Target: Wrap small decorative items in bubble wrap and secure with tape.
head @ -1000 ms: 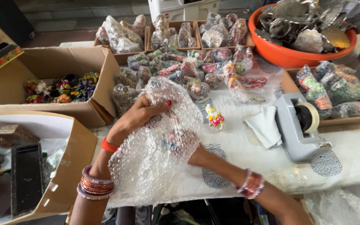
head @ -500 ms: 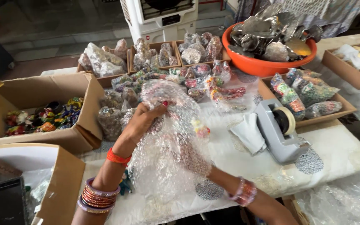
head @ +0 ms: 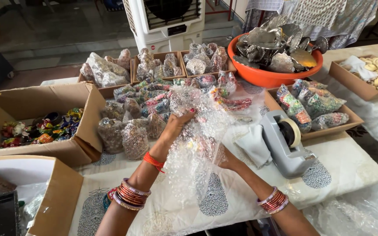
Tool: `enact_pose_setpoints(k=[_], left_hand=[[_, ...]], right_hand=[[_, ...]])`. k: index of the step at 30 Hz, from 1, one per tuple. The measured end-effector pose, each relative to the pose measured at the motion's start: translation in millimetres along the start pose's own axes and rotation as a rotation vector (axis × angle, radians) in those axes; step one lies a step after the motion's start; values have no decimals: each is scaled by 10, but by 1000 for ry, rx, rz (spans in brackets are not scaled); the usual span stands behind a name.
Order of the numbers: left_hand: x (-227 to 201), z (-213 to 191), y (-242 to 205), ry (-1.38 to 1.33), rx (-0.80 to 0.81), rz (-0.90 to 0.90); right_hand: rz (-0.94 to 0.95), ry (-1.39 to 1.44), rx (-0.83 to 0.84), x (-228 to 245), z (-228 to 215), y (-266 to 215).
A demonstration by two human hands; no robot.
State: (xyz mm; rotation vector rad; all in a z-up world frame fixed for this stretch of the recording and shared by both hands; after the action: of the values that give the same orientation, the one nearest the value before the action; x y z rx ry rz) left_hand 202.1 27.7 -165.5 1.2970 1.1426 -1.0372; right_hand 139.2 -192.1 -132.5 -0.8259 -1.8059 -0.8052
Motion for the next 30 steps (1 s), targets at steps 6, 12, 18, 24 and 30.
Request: enact_pose_setpoints(k=[6, 12, 18, 24, 30], left_hand=[[-383, 71, -116, 76, 505, 366], [-92, 180, -84, 134, 383, -33], [-555, 273, -272, 196, 320, -141], [-781, 230, -363, 104, 575, 49], [-1011, -160, -440, 524, 482, -76]], right_hand=[[-63, 406, 90, 39, -137, -110], [-116, 818, 210, 41, -216, -190], [-142, 1227, 337, -19, -372, -263], [-27, 482, -230, -343, -294, -205], [37, 553, -318, -481, -235, -155]])
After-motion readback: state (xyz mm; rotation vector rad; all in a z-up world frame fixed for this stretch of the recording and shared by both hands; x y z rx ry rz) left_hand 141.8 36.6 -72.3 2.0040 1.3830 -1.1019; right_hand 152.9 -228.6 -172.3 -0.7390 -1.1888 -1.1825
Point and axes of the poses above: each hand's wrist, its own y-axis towards the middle knuckle, its own z-axis out of the palm, x = y × z, the point moved 2 cm from there along y, towards the middle knuckle, and after that the axes turned 1 degree about x, right-handed, at the moved point
